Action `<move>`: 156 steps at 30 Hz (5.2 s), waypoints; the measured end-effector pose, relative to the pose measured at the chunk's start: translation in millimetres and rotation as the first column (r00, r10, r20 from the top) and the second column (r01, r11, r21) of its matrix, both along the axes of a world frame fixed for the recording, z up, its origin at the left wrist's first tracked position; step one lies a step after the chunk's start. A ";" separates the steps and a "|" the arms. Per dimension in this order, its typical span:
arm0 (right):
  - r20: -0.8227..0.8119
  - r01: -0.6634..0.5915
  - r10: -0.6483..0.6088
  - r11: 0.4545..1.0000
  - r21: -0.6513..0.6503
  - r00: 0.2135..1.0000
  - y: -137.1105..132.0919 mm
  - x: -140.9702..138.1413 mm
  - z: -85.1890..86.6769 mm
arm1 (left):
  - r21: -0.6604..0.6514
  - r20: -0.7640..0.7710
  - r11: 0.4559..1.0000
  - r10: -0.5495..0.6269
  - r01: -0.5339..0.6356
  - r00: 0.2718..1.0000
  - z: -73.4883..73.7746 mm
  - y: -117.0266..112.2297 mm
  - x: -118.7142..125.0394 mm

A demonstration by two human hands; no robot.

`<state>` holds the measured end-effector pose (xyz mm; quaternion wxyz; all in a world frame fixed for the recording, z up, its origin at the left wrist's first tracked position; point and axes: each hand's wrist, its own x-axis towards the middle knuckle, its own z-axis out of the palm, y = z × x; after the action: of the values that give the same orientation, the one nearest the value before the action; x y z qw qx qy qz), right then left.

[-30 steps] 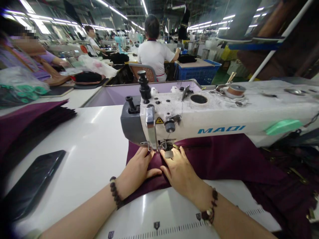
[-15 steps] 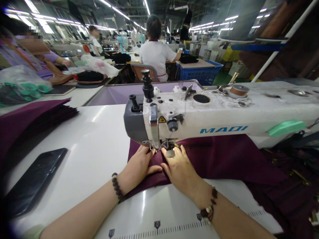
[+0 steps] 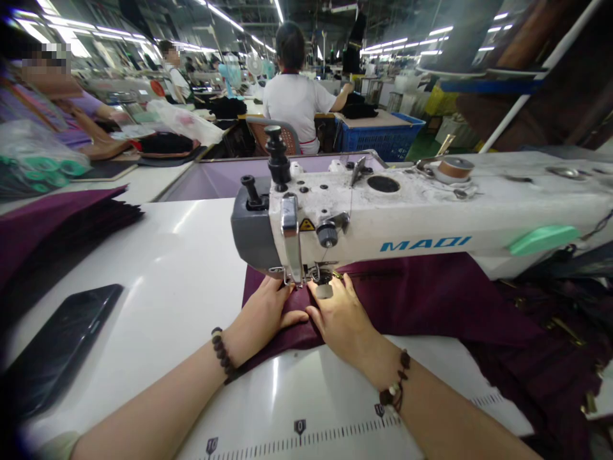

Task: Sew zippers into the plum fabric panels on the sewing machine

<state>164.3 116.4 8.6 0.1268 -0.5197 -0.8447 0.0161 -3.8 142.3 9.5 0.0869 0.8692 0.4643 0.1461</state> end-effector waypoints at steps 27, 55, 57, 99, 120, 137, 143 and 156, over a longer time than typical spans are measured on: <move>0.075 -0.058 0.064 0.995 -0.077 0.995 -25.5 11.3 -3.1 | 0.090 -0.083 0.985 -0.143 0.150 0.986 4.2 -43.1 -7.6; 0.063 -0.035 0.037 0.999 -0.032 0.997 -22.4 7.5 -10.3 | 0.188 -0.183 0.956 -0.191 0.225 0.964 -3.7 -38.9 -0.5; 0.059 -0.037 0.038 0.999 -0.030 0.998 -20.7 6.9 -10.6 | 0.177 -0.184 0.959 -0.190 0.223 0.964 -2.8 -37.4 -0.6; -0.554 0.025 -0.358 0.855 -0.518 0.752 -170.8 55.8 11.8 | 0.405 0.491 0.902 -0.355 0.152 0.795 63.4 -128.2 12.7; -0.487 -0.109 -0.366 0.701 -0.705 0.793 -159.3 59.5 40.7 | 0.318 0.330 0.921 -0.329 0.224 0.885 -3.4 -156.6 19.4; -0.114 -0.356 0.373 0.685 -0.636 0.921 -146.9 37.9 62.0 | -0.108 -0.023 0.956 -0.278 0.274 0.960 88.0 -90.5 -23.1; -0.260 -0.467 0.393 0.661 -0.587 0.882 -129.5 51.9 71.0 | -0.095 -0.338 0.956 -0.293 0.277 0.895 21.7 -125.6 16.9; 0.035 -0.227 0.229 0.973 -0.052 0.973 -60.2 21.6 -0.4 | -0.321 -0.091 0.916 -0.282 0.240 0.955 50.1 -104.7 -9.2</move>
<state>185.9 56.2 8.2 0.0944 -0.4224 -0.9006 0.0399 -13.0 37.7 59.6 0.2076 0.9072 0.3658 0.0002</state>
